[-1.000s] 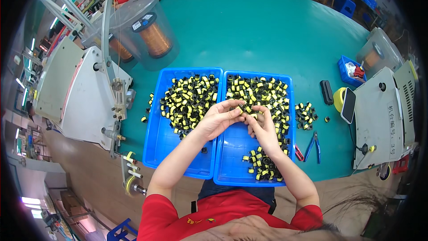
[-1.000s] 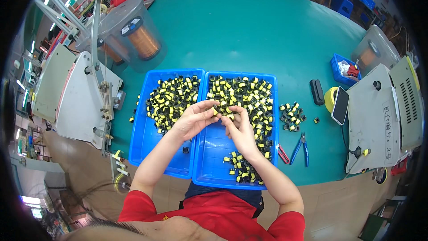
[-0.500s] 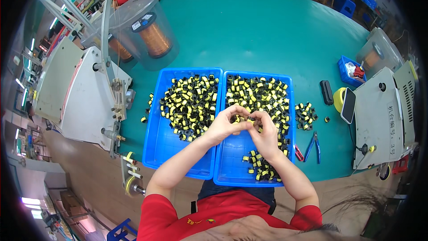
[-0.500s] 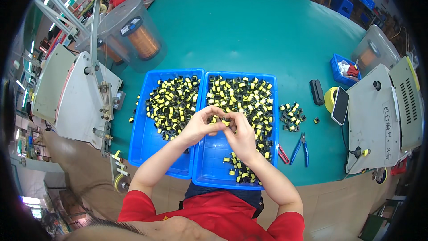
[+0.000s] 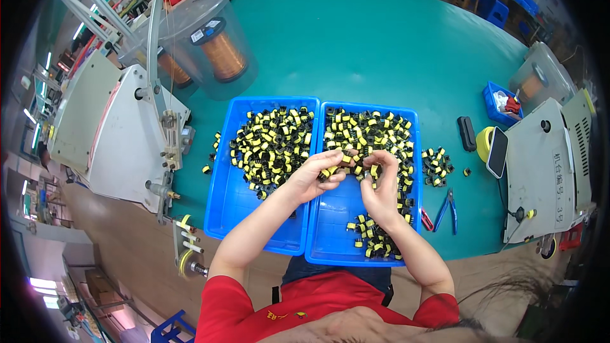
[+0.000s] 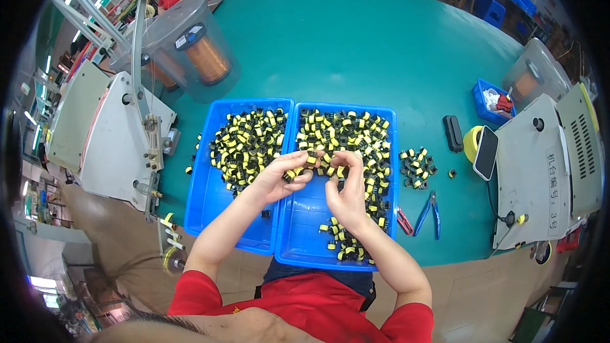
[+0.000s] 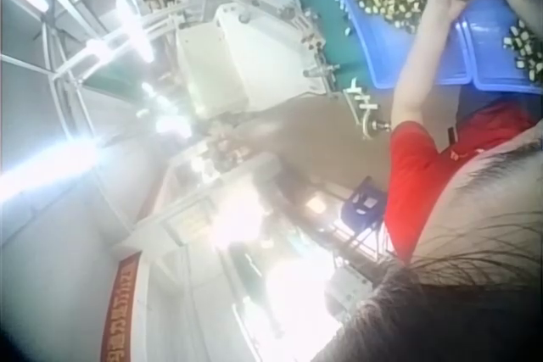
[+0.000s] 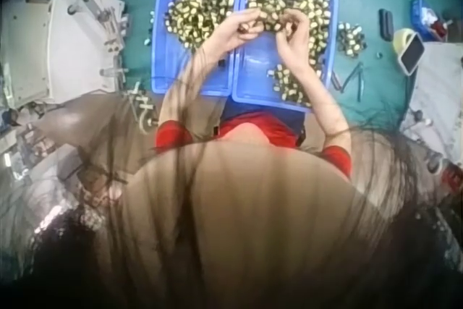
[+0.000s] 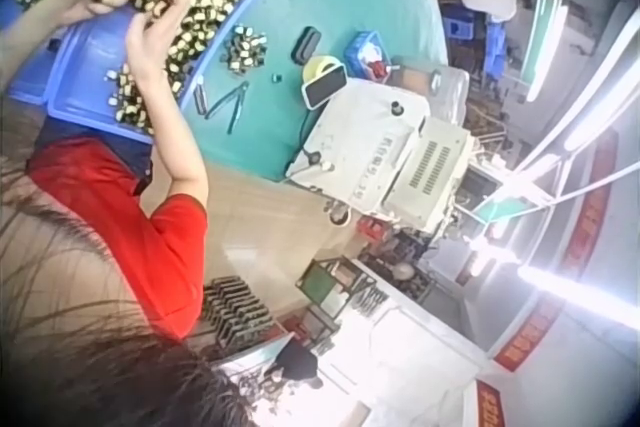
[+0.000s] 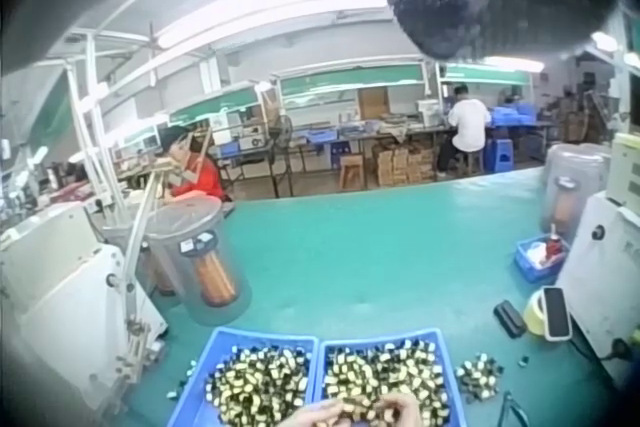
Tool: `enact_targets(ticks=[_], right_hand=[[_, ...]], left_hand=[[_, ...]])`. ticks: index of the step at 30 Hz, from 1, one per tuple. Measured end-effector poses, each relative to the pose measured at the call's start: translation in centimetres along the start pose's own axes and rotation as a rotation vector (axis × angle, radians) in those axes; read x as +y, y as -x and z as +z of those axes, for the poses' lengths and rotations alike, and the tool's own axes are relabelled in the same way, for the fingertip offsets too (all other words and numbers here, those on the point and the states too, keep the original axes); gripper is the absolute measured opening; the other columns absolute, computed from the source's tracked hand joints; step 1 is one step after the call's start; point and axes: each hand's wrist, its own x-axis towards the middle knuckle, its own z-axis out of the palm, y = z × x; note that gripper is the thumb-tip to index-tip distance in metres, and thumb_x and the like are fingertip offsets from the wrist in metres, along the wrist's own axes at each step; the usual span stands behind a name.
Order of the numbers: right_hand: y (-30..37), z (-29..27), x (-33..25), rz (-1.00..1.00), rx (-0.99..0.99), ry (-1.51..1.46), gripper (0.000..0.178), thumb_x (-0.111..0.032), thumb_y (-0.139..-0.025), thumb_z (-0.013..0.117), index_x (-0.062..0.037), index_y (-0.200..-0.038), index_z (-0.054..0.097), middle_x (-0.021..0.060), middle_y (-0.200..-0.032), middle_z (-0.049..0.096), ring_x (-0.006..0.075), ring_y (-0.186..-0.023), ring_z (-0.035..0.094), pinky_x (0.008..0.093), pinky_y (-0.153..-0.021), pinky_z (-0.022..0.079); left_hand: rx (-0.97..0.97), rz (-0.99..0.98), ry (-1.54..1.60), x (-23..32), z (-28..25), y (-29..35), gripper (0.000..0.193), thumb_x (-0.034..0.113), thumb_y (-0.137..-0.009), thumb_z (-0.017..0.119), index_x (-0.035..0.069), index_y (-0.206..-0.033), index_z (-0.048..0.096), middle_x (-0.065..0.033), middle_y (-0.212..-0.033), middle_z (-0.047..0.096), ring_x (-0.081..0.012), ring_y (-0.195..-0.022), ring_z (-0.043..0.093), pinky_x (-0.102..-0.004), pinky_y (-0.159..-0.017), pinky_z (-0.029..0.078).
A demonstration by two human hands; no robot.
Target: The person picks up a transformer from a blue tray, wraps yellow tape around its core by hand, and places the finished component into a second blue tray.
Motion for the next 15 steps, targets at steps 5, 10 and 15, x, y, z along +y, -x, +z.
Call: enact_targets(ticks=[5,10,15], right_hand=[[-0.4,0.4,-0.2,-0.264,-0.004,-0.181,0.056,0.019,-0.071,0.045,-0.0045,-0.12,0.029,0.0154,-0.111,0.044,0.0245,-0.106,0.05,0.0354,-0.093,0.04],[-0.3,0.7,-0.3,-0.299,-0.097,-0.325,0.059,0.021,-0.072,0.048,-0.0084,-0.12,0.03,0.0159,-0.116,0.041,0.0283,-0.114,0.048,0.0382,-0.095,0.04],[-0.3,0.2,-0.6,-0.285,-0.085,-0.114,0.055,0.015,-0.073,0.055,-0.0056,-0.12,0.035,0.0152,-0.119,0.04,0.0275,-0.113,0.049,0.037,-0.095,0.041]], left_hand=[[0.062,-0.064,-0.121,-0.8,1.0,0.1,0.029,0.034,-0.089,0.056,0.005,-0.094,0.053,-0.0039,-0.084,0.052,-0.0098,-0.065,0.048,-0.0177,-0.039,0.026],[-0.026,-0.055,-0.258,-1.0,1.4,0.2,0.025,0.027,-0.088,0.059,0.006,-0.1,0.052,-0.0015,-0.079,0.048,-0.0049,-0.059,0.043,-0.0177,-0.039,0.025],[-0.004,-0.008,-0.233,-0.9,1.2,0.2,0.03,0.019,-0.086,0.062,0.003,-0.109,0.052,-0.0014,-0.08,0.049,-0.0056,-0.064,0.044,-0.0171,-0.04,0.025]])
